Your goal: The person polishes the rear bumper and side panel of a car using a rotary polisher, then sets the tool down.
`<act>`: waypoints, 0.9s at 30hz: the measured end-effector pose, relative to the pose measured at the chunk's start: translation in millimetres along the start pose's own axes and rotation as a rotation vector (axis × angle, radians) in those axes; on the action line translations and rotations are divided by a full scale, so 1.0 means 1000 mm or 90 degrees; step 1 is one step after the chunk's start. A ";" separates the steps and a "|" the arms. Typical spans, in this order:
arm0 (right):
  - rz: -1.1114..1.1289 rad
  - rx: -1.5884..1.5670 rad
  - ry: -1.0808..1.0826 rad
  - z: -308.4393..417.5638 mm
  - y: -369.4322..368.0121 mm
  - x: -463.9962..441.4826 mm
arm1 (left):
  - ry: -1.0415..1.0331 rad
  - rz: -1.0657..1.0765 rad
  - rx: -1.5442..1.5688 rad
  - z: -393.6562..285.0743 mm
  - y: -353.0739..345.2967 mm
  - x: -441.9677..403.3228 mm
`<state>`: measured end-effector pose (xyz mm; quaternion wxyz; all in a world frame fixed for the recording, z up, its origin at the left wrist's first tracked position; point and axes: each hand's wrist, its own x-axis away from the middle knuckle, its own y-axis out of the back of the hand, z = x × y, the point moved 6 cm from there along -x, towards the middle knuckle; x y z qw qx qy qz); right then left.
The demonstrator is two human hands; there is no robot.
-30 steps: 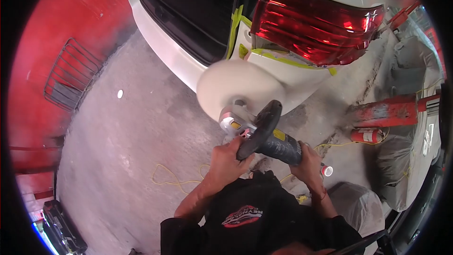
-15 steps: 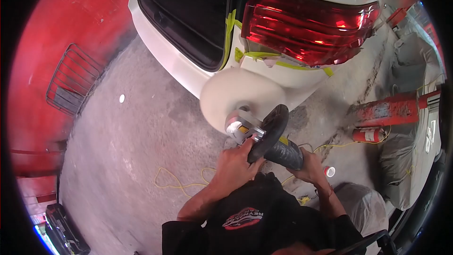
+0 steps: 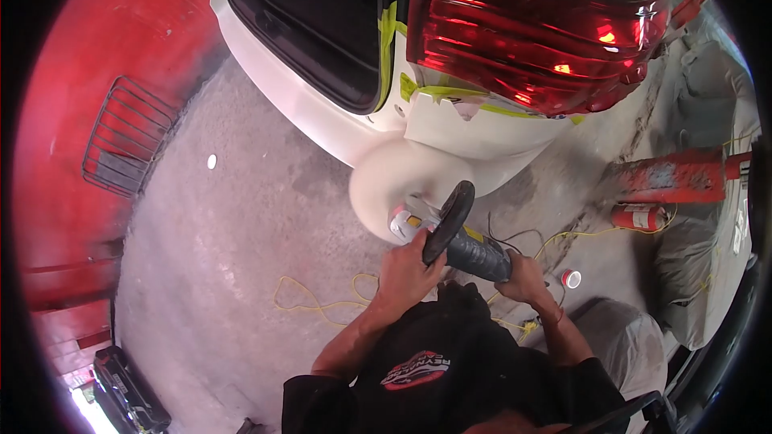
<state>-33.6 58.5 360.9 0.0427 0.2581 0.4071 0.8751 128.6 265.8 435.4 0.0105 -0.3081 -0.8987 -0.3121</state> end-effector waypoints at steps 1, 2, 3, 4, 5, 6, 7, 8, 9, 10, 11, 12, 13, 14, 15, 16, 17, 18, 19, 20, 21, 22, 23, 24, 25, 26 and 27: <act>0.015 0.003 0.000 -0.001 -0.002 -0.001 | 0.003 0.004 -0.002 0.001 -0.002 0.000; 0.017 0.000 -0.002 -0.004 -0.002 -0.003 | 0.013 0.002 0.006 0.002 -0.004 -0.001; 0.042 0.009 0.004 -0.007 -0.003 -0.004 | 0.024 0.000 0.013 0.003 -0.005 -0.001; 0.067 0.017 0.010 -0.008 -0.005 -0.007 | 0.027 0.003 0.011 0.003 -0.006 -0.001; 0.070 0.013 0.008 -0.008 -0.003 -0.009 | 0.050 0.005 0.015 0.005 -0.006 -0.002; 0.086 0.018 0.013 -0.003 -0.002 -0.012 | 0.074 0.007 0.019 0.007 -0.006 -0.002; 0.102 0.024 0.018 0.001 -0.002 -0.014 | 0.077 0.011 0.017 0.007 -0.006 -0.002; 0.103 0.020 0.016 0.002 -0.003 -0.016 | 0.064 -0.026 0.013 0.007 -0.001 -0.002; 0.110 0.019 0.023 0.003 -0.007 -0.019 | 0.050 -0.063 0.009 0.007 0.004 -0.001; 0.115 0.017 0.031 0.004 -0.010 -0.020 | 0.049 -0.061 0.005 0.009 0.006 0.000; 0.111 0.012 0.027 0.010 -0.019 -0.024 | 0.059 -0.062 0.006 0.016 0.016 -0.001; 0.113 0.013 0.028 0.013 -0.027 -0.029 | 0.071 -0.066 0.010 0.022 0.022 -0.001; 0.114 0.014 0.029 0.017 -0.033 -0.033 | 0.068 -0.063 0.009 0.028 0.027 -0.002; 0.113 0.013 0.027 0.020 -0.035 -0.034 | 0.084 -0.060 0.010 0.035 0.028 -0.002; 0.113 0.004 0.038 0.023 -0.037 -0.036 | 0.100 -0.058 0.010 0.040 0.028 -0.001; 0.112 -0.005 0.048 0.027 -0.039 -0.038 | 0.099 -0.056 0.007 0.044 0.030 -0.001; 0.111 -0.007 0.046 0.029 -0.042 -0.041 | 0.098 -0.068 0.004 0.048 0.033 0.000; 0.113 -0.003 0.054 0.032 -0.046 -0.044 | 0.098 -0.079 0.000 0.051 0.036 -0.001; 0.116 0.000 0.061 0.034 -0.050 -0.046 | 0.098 -0.074 -0.002 0.050 0.038 -0.001; 0.115 -0.003 0.057 0.035 -0.054 -0.048 | 0.094 -0.095 0.011 0.048 0.043 -0.001; 0.122 -0.002 0.066 0.037 -0.057 -0.051 | 0.091 -0.116 0.024 0.047 0.047 -0.001; 0.128 -0.001 0.075 0.034 -0.059 -0.051 | 0.089 -0.111 0.022 0.046 0.044 -0.001; 0.126 -0.004 0.070 0.032 -0.062 -0.052 | 0.095 -0.108 0.006 0.048 0.044 0.000; 0.122 -0.009 0.076 0.032 -0.064 -0.053 | 0.101 -0.106 -0.011 0.049 0.044 0.000; 0.117 -0.014 0.082 0.031 -0.066 -0.053 | 0.099 -0.101 -0.013 0.047 0.043 -0.001; 0.116 -0.017 0.077 0.032 -0.069 -0.054 | 0.097 -0.097 -0.015 0.046 0.046 -0.002; 0.115 -0.023 0.079 0.028 -0.070 -0.052 | 0.093 -0.094 -0.019 0.043 0.045 -0.002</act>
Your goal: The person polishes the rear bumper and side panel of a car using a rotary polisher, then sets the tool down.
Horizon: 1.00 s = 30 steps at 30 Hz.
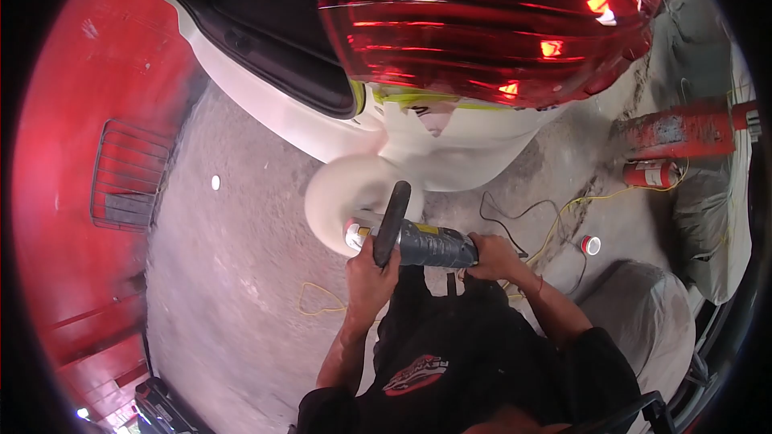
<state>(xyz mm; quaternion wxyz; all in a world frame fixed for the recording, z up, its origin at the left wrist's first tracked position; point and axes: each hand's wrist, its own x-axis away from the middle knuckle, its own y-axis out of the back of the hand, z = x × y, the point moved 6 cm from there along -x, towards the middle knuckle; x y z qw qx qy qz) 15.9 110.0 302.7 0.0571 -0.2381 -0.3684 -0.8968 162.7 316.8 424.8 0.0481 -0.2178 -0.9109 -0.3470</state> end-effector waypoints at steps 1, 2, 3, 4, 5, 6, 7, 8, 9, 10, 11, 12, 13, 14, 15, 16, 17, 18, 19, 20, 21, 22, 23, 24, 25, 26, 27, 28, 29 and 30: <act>-0.001 -0.006 0.003 -0.003 0.000 0.003 | -0.003 0.004 -0.003 -0.001 -0.003 0.001; -0.004 -0.009 0.001 -0.004 0.001 0.006 | -0.004 0.011 -0.021 -0.002 -0.007 0.002; 0.009 -0.005 -0.023 -0.005 0.004 0.010 | -0.007 0.018 -0.039 -0.004 -0.010 0.003; 0.022 -0.001 -0.047 -0.007 0.006 0.015 | -0.010 0.021 -0.042 -0.007 -0.013 0.005; 0.019 -0.004 -0.048 -0.013 0.005 0.021 | -0.006 0.035 -0.029 -0.010 -0.019 0.007; -0.017 -0.021 -0.044 -0.018 0.007 0.030 | -0.002 0.049 -0.016 -0.014 -0.025 0.009; -0.052 -0.038 -0.040 -0.025 0.010 0.037 | -0.005 0.049 -0.019 -0.019 -0.034 0.012; -0.054 -0.043 -0.040 -0.032 0.012 0.044 | -0.028 0.053 -0.024 -0.024 -0.042 0.015; -0.050 -0.044 -0.058 -0.030 0.021 0.050 | -0.051 0.059 -0.028 -0.029 -0.045 0.015; -0.046 -0.045 -0.076 -0.032 0.027 0.056 | -0.023 0.095 -0.031 -0.035 -0.048 0.016; -0.049 -0.048 -0.077 -0.037 0.030 0.062 | -0.026 0.097 -0.033 -0.042 -0.051 0.018; -0.055 -0.035 -0.081 -0.045 0.035 0.068 | -0.031 0.102 -0.030 -0.050 -0.056 0.020; -0.061 -0.022 -0.084 -0.053 0.038 0.075 | -0.035 0.106 -0.028 -0.056 -0.063 0.023; -0.065 -0.024 -0.082 -0.058 0.044 0.080 | -0.039 0.105 -0.030 -0.063 -0.069 0.026; -0.085 -0.027 -0.077 -0.060 0.052 0.085 | -0.063 0.085 -0.017 -0.071 -0.072 0.028; -0.104 -0.030 -0.071 -0.060 0.060 0.090 | -0.087 0.065 -0.004 -0.077 -0.073 0.031; -0.108 -0.031 -0.068 -0.063 0.065 0.095 | -0.090 0.063 -0.005 -0.083 -0.076 0.034; -0.130 -0.024 -0.053 -0.064 0.073 0.100 | -0.104 0.056 0.002 -0.090 -0.078 0.037; -0.152 -0.018 -0.040 -0.065 0.080 0.104 | -0.117 0.050 0.008 -0.097 -0.078 0.042; -0.154 -0.018 -0.038 -0.065 0.084 0.108 | -0.119 0.048 0.007 -0.103 -0.077 0.045; -0.169 -0.001 -0.036 -0.065 0.091 0.111 | -0.111 0.045 0.022 -0.108 -0.076 0.048; -0.184 0.017 -0.035 -0.064 0.098 0.113 | -0.103 0.042 0.037 -0.114 -0.074 0.051; -0.187 0.020 -0.032 -0.062 0.103 0.115 | -0.106 0.038 0.039 -0.122 -0.071 0.052; -0.202 0.032 -0.028 -0.061 0.110 0.117 | -0.108 0.035 0.054 -0.129 -0.068 0.054; -0.216 0.046 -0.022 -0.058 0.116 0.119 | -0.109 0.030 0.069 -0.136 -0.064 0.057; -0.218 0.051 -0.015 -0.055 0.122 0.121 | -0.111 0.022 0.072 -0.142 -0.061 0.060; -0.238 0.043 0.004 -0.050 0.130 0.123 | -0.116 0.023 0.057 -0.147 -0.057 0.062; -0.258 0.036 0.025 -0.046 0.138 0.126 | -0.121 0.023 0.041 -0.151 -0.056 0.065; -0.259 0.041 0.032 -0.042 0.143 0.129 | -0.122 0.015 0.044 -0.154 -0.054 0.067; -0.266 0.025 0.032 -0.036 0.148 0.131 | -0.165 0.009 0.043 -0.160 -0.049 0.068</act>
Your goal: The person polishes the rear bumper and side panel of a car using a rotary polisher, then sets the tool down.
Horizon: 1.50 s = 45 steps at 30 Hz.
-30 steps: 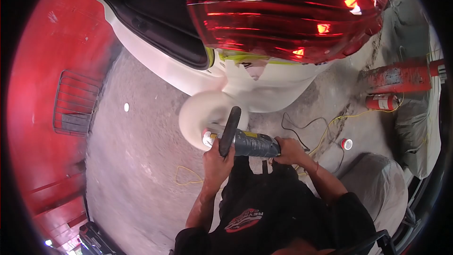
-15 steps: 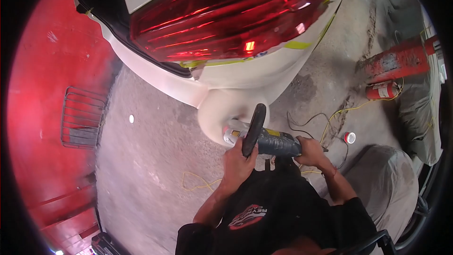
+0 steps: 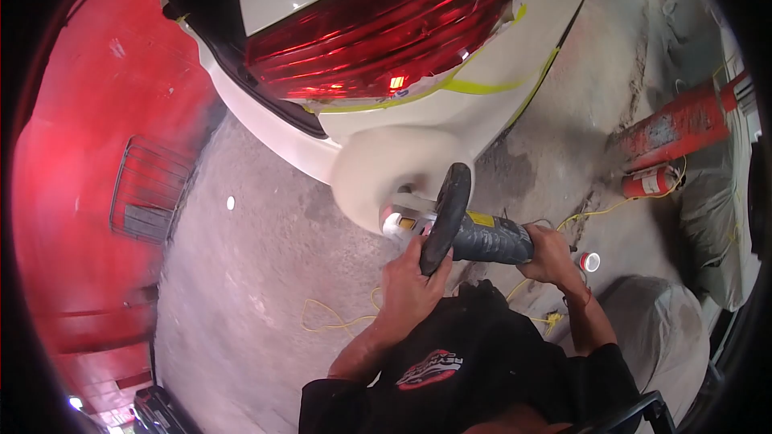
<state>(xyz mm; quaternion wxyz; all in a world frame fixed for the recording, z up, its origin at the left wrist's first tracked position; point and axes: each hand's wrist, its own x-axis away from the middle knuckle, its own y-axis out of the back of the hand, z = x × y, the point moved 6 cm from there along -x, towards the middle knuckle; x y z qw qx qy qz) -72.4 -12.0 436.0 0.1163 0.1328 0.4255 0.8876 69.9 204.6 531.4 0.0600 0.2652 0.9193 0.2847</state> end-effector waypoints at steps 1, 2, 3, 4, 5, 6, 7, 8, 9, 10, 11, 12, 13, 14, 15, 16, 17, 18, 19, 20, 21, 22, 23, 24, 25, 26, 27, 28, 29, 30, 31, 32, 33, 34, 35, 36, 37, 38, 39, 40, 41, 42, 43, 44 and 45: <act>-0.007 -0.014 -0.002 0.004 0.005 -0.001 | -0.043 -0.007 -0.001 -0.007 0.004 0.000; -0.004 -0.009 0.009 0.006 0.008 -0.001 | -0.041 -0.018 0.002 -0.015 0.006 -0.002; -0.014 -0.029 -0.004 0.004 0.012 -0.001 | -0.043 0.010 -0.017 -0.025 0.004 -0.006; -0.024 -0.049 -0.016 0.000 0.016 0.001 | -0.045 0.036 -0.036 -0.032 -0.001 -0.007; -0.021 -0.042 0.000 -0.002 0.019 0.003 | -0.044 0.019 -0.032 -0.036 -0.003 -0.008; -0.038 -0.053 -0.012 -0.004 0.023 0.004 | -0.065 0.027 -0.048 -0.040 -0.007 -0.009; -0.052 -0.064 -0.024 -0.005 0.026 0.005 | -0.084 0.036 -0.063 -0.042 -0.011 -0.008; -0.043 -0.055 -0.009 -0.002 0.027 0.006 | -0.077 0.017 -0.057 -0.040 -0.011 -0.008; -0.033 -0.037 -0.044 -0.004 0.028 0.006 | -0.098 0.027 -0.060 -0.039 -0.013 -0.009; -0.022 -0.019 -0.081 -0.006 0.029 0.006 | -0.118 0.037 -0.062 -0.038 -0.014 -0.008; -0.011 -0.007 -0.067 -0.005 0.028 0.007 | -0.107 0.020 -0.054 -0.037 -0.013 -0.007; -0.012 0.002 -0.062 -0.004 0.027 0.004 | -0.100 0.028 -0.050 -0.033 -0.013 -0.006; -0.013 0.009 -0.058 -0.004 0.025 0.002 | -0.092 0.038 -0.047 -0.028 -0.013 -0.005; 0.002 0.019 -0.048 -0.003 0.021 0.000 | -0.077 0.026 -0.038 -0.021 -0.011 -0.003; 0.021 0.019 -0.045 -0.002 0.016 -0.001 | -0.060 0.026 -0.032 -0.013 -0.011 0.001; 0.039 0.019 -0.045 -0.001 0.011 -0.002 | -0.044 0.029 -0.025 -0.003 -0.011 0.003; 0.056 0.028 -0.044 -0.001 0.004 -0.001 | -0.029 0.025 -0.014 0.008 -0.011 0.005; 0.080 0.047 -0.059 -0.002 -0.004 -0.001 | -0.010 0.032 -0.006 0.020 -0.012 0.004; 0.102 0.065 -0.073 -0.010 -0.012 -0.001 | 0.007 0.038 0.001 0.030 -0.018 0.002; 0.123 0.053 -0.083 -0.020 -0.022 0.000 | 0.017 0.037 0.006 0.042 -0.025 -0.001; 0.132 0.056 -0.085 -0.030 -0.030 -0.001 | 0.028 0.048 -0.001 0.054 -0.035 -0.004; 0.141 0.058 -0.080 -0.037 -0.040 -0.002 | 0.037 0.062 -0.009 0.066 -0.041 -0.007; 0.149 0.059 -0.077 -0.043 -0.048 -0.002 | 0.045 0.069 -0.005 0.075 -0.045 -0.008; 0.153 0.047 -0.075 -0.044 -0.055 -0.005 | 0.091 0.093 0.011 0.086 -0.049 -0.009; 0.160 0.046 -0.084 -0.048 -0.059 -0.007 | 0.138 0.120 0.024 0.094 -0.054 -0.009; 0.181 0.051 -0.091 -0.048 -0.064 -0.010 | 0.145 0.130 0.026 0.098 -0.057 -0.006; 0.200 0.058 -0.094 -0.048 -0.068 -0.014 | 0.155 0.105 0.010 0.102 -0.055 -0.004; 0.203 0.060 -0.097 -0.052 -0.068 -0.019 | 0.162 0.075 -0.007 0.104 -0.056 -0.004; 0.222 0.061 -0.084 -0.054 -0.071 -0.022 | 0.164 0.078 -0.004 0.107 -0.060 -0.003; 0.241 0.062 -0.071 -0.055 -0.075 -0.024 | 0.173 0.059 0.014 0.111 -0.063 -0.002; 0.242 0.063 -0.073 -0.059 -0.078 -0.027 | 0.182 0.040 0.033 0.116 -0.064 -0.002; 0.247 0.069 -0.064 -0.059 -0.082 -0.029 | 0.205 0.047 0.065 0.124 -0.067 0.000; 0.251 0.077 -0.052 -0.061 -0.083 -0.031 | 0.206 0.045 0.069 0.125 -0.070 0.001; 0.252 0.082 -0.047 -0.061 -0.082 -0.033 | 0.190 0.023 0.053 0.125 -0.070 0.001; 0.260 0.079 -0.049 -0.059 -0.082 -0.034 | 0.177 0.002 0.037 0.125 -0.068 0.001; 0.267 0.075 -0.052 -0.059 -0.081 -0.036 | 0.178 -0.002 0.041 0.126 -0.068 0.002; 0.270 0.080 -0.051 -0.061 -0.080 -0.037 | 0.183 -0.004 0.047 0.126 -0.069 0.002; 0.285 0.088 -0.050 -0.064 -0.081 -0.036 | 0.188 -0.004 0.051 0.126 -0.070 0.001; 0.299 0.094 -0.051 -0.066 -0.083 -0.036 | 0.189 -0.005 0.054 0.127 -0.070 0.002; 0.302 0.096 -0.052 -0.068 -0.083 -0.037 | 0.216 -0.011 0.069 0.128 -0.071 0.002; 0.311 0.101 -0.046 -0.070 -0.084 -0.039 | 0.244 -0.018 0.084 0.129 -0.073 0.003; 0.322 0.106 -0.039 -0.069 -0.085 -0.041 | 0.247 -0.017 0.086 0.129 -0.073 0.003; 0.324 0.107 -0.039 -0.072 -0.085 -0.041 | 0.243 -0.036 0.075 0.128 -0.074 0.003; 0.325 0.096 -0.024 -0.074 -0.086 -0.041 | 0.239 -0.055 0.064 0.127 -0.074 0.003; 0.325 0.084 -0.009 -0.075 -0.087 -0.042 | 0.240 -0.056 0.064 0.126 -0.075 0.003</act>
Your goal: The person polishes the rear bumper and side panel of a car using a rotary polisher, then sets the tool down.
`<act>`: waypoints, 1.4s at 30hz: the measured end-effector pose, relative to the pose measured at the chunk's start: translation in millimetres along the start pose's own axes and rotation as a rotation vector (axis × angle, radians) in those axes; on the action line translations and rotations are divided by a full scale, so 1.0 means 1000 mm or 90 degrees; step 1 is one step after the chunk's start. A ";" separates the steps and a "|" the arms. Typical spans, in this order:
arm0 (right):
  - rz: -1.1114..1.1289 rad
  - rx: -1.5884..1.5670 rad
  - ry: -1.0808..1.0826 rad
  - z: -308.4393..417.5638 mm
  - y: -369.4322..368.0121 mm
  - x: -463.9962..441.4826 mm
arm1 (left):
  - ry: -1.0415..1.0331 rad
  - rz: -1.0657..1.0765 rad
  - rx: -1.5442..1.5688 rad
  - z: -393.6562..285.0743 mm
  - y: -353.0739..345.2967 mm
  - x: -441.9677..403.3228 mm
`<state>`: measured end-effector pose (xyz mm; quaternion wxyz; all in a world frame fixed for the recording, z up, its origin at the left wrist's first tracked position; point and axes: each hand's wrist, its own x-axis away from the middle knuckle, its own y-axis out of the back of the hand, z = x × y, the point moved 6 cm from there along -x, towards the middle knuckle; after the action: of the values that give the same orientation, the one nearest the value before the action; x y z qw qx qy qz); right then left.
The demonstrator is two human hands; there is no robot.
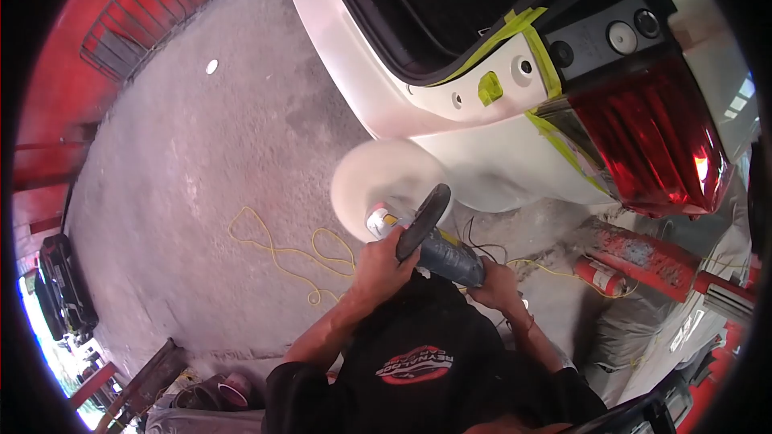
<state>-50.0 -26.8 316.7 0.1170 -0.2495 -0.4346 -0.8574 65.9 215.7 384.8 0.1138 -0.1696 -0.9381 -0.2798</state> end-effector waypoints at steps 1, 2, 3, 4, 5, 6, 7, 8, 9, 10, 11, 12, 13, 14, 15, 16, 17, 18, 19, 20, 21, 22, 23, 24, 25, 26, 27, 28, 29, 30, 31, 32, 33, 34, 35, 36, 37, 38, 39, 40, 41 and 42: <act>0.000 0.000 0.000 0.000 0.000 -0.002 | 0.013 -0.004 0.008 0.001 0.001 0.000; 0.013 0.002 -0.001 -0.001 0.000 -0.004 | 0.026 -0.008 0.017 0.001 0.001 0.001; 0.026 0.003 -0.003 -0.002 0.001 -0.006 | 0.024 -0.006 0.018 0.000 -0.001 0.001; 0.024 0.004 -0.008 -0.004 0.003 -0.008 | 0.038 -0.014 0.021 0.000 0.000 0.001; 0.027 0.008 0.003 -0.004 0.004 -0.010 | 0.052 -0.022 0.024 0.000 0.000 0.001; 0.029 0.013 0.014 -0.004 0.004 -0.012 | 0.050 -0.020 0.025 -0.001 0.000 0.002; 0.027 0.014 0.013 -0.005 0.004 -0.012 | 0.044 -0.022 0.014 -0.002 0.001 0.002; 0.021 0.007 0.014 -0.003 0.004 -0.011 | 0.040 -0.024 0.004 -0.003 0.003 0.003; 0.014 0.001 0.017 -0.003 0.004 -0.011 | 0.040 -0.024 0.005 -0.004 0.004 0.003; 0.014 0.002 0.016 -0.002 0.005 -0.010 | 0.020 -0.023 -0.002 -0.006 0.005 0.002; -0.004 -0.012 0.021 0.001 0.008 -0.008 | 0.001 -0.021 -0.009 -0.008 0.005 0.003; -0.022 -0.028 0.024 0.003 0.009 -0.006 | 0.000 -0.018 -0.010 -0.008 0.006 0.004; -0.024 -0.028 0.022 0.005 0.010 -0.005 | -0.020 -0.018 -0.020 -0.012 0.008 0.004; -0.011 -0.017 0.014 0.005 0.010 -0.004 | -0.040 -0.018 -0.029 -0.017 0.009 0.003; 0.001 -0.007 0.008 0.006 0.012 -0.004 | -0.044 -0.017 -0.030 -0.019 0.010 0.002; -0.002 -0.006 0.009 0.006 0.013 -0.004 | -0.058 -0.025 -0.031 -0.020 0.011 0.003; -0.006 -0.003 0.016 0.006 0.015 -0.003 | -0.072 -0.034 -0.033 -0.022 0.012 0.003; -0.009 0.002 0.024 0.006 0.019 -0.004 | -0.075 -0.039 -0.033 -0.025 0.012 0.003; -0.011 0.004 0.028 0.008 0.025 -0.004 | -0.060 -0.033 -0.022 -0.026 0.011 0.004; 0.012 0.006 0.032 0.012 0.031 -0.003 | -0.044 -0.028 -0.012 -0.028 0.012 0.005; 0.035 0.009 0.037 0.016 0.038 -0.003 | -0.046 -0.035 -0.012 -0.030 0.012 0.005; 0.034 0.012 0.045 0.019 0.048 -0.003 | -0.047 -0.049 -0.010 -0.031 0.014 0.006; 0.084 -0.021 0.062 0.021 0.052 -0.002 | -0.046 -0.064 -0.008 -0.033 0.015 0.007; 0.135 -0.055 0.078 0.023 0.056 -0.001 | -0.043 -0.074 -0.009 -0.035 0.018 0.008; 0.138 -0.054 0.089 0.021 0.064 0.000 | -0.026 -0.074 -0.001 -0.037 0.017 0.009; 0.150 -0.057 0.133 0.023 0.070 0.000 | -0.009 -0.072 0.008 -0.038 0.017 0.010; 0.162 -0.062 0.173 0.022 0.074 0.002 | -0.005 -0.078 0.004 -0.039 0.017 0.011; 0.166 -0.064 0.179 0.016 0.075 0.003 | 0.007 -0.083 0.015 -0.040 0.016 0.011; 0.180 -0.063 0.199 0.010 0.072 0.002 | 0.016 -0.087 0.026 -0.040 0.016 0.011; 0.194 -0.059 0.221 0.008 0.072 0.003 | 0.017 -0.093 0.025 -0.041 0.016 0.012; 0.195 -0.055 0.227 0.009 0.076 0.003 | 0.016 -0.092 0.028 -0.041 0.016 0.012; 0.220 -0.099 0.239 0.015 0.079 0.004 | 0.014 -0.092 0.031 -0.042 0.017 0.012; 0.248 -0.143 0.251 0.018 0.081 0.005 | 0.015 -0.100 0.032 -0.044 0.017 0.013; 0.252 -0.139 0.257 0.018 0.082 0.004 | 0.015 -0.097 0.027 -0.046 0.018 0.013; 0.253 -0.158 0.262 0.017 0.083 0.005 | 0.015 -0.090 0.021 -0.047 0.020 0.014; 0.253 -0.179 0.266 0.017 0.083 0.006 | 0.018 -0.094 0.020 -0.045 0.020 0.016; 0.255 -0.178 0.268 0.020 0.084 0.005 | 0.020 -0.091 0.031 -0.044 0.020 0.015; 0.253 -0.175 0.268 0.023 0.086 0.006 | 0.020 -0.087 0.043 -0.044 0.021 0.015; 0.250 -0.172 0.268 0.025 0.089 0.006 | 0.021 -0.088 0.042 -0.046 0.024 0.014; 0.250 -0.173 0.268 0.028 0.091 0.006 | 0.041 -0.082 0.043 -0.046 0.025 0.012; 0.238 -0.157 0.257 0.028 0.092 0.005 | 0.062 -0.075 0.043 -0.046 0.025 0.011; 0.225 -0.143 0.246 0.027 0.093 0.003 | 0.062 -0.075 0.040 -0.045 0.023 0.010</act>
<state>-4.7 -60.4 395.6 0.3171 -0.1648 -0.2562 -0.8981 71.1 211.1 436.1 0.1480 -0.0970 -0.9481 -0.2643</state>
